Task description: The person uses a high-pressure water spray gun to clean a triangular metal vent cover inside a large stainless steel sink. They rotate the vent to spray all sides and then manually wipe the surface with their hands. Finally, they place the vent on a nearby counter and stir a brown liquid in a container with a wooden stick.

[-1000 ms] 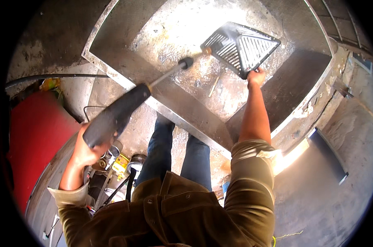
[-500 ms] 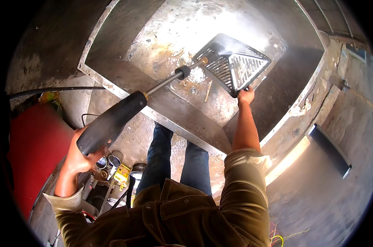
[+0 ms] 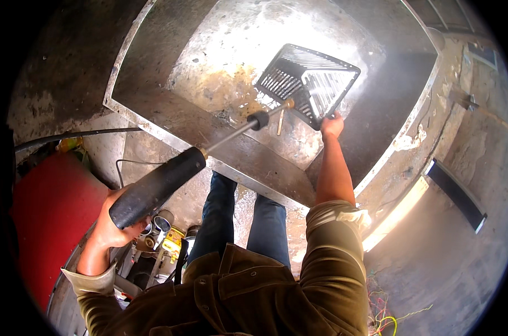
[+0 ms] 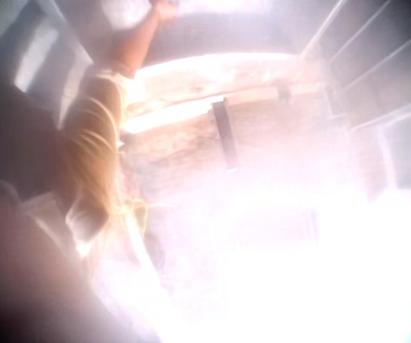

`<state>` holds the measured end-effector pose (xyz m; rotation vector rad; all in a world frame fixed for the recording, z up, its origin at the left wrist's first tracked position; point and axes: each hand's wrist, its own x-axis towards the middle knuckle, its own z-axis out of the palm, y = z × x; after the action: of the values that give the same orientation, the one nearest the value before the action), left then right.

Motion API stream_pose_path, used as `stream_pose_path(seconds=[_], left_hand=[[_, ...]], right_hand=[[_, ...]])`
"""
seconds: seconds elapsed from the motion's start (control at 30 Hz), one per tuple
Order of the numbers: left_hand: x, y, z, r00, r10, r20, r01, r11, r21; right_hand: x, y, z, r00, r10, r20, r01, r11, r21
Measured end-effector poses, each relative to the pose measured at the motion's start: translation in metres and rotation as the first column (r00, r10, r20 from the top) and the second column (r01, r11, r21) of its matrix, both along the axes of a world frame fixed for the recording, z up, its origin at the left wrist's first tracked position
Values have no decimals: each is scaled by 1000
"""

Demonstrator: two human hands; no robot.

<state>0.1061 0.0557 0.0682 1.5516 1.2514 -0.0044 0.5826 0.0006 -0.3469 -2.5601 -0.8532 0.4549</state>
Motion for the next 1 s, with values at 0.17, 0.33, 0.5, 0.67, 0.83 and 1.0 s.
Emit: stream_pose_path(seconds=[0.17,0.33,0.5,0.67,0.83,1.0], left_hand=[[3,2,-3,997,71,42,-68,996,-53],[3,3,-4,996,64,66,-63,998,-8],[-11,4,-6,991,129,37,-125,987,-101],[-17,-6,-10,948,299,-111,-318,917,-243],[-24,-8,2,968,239,-82,-250,952,-176],[-23,-12,6,964,261,53,-254,961,-111]], right_hand=[[12,-7,-11,993,-21,-116,20,1000,-4],[2,-14,0,841,-36,-540,38,999,-8],[-7,14,51,613,-159,-774,83,987,-137],[15,65,-26,646,-243,-724,471,873,127],[9,77,-2,972,-219,86,207,970,124],[13,85,43,971,-206,118,191,973,128]])
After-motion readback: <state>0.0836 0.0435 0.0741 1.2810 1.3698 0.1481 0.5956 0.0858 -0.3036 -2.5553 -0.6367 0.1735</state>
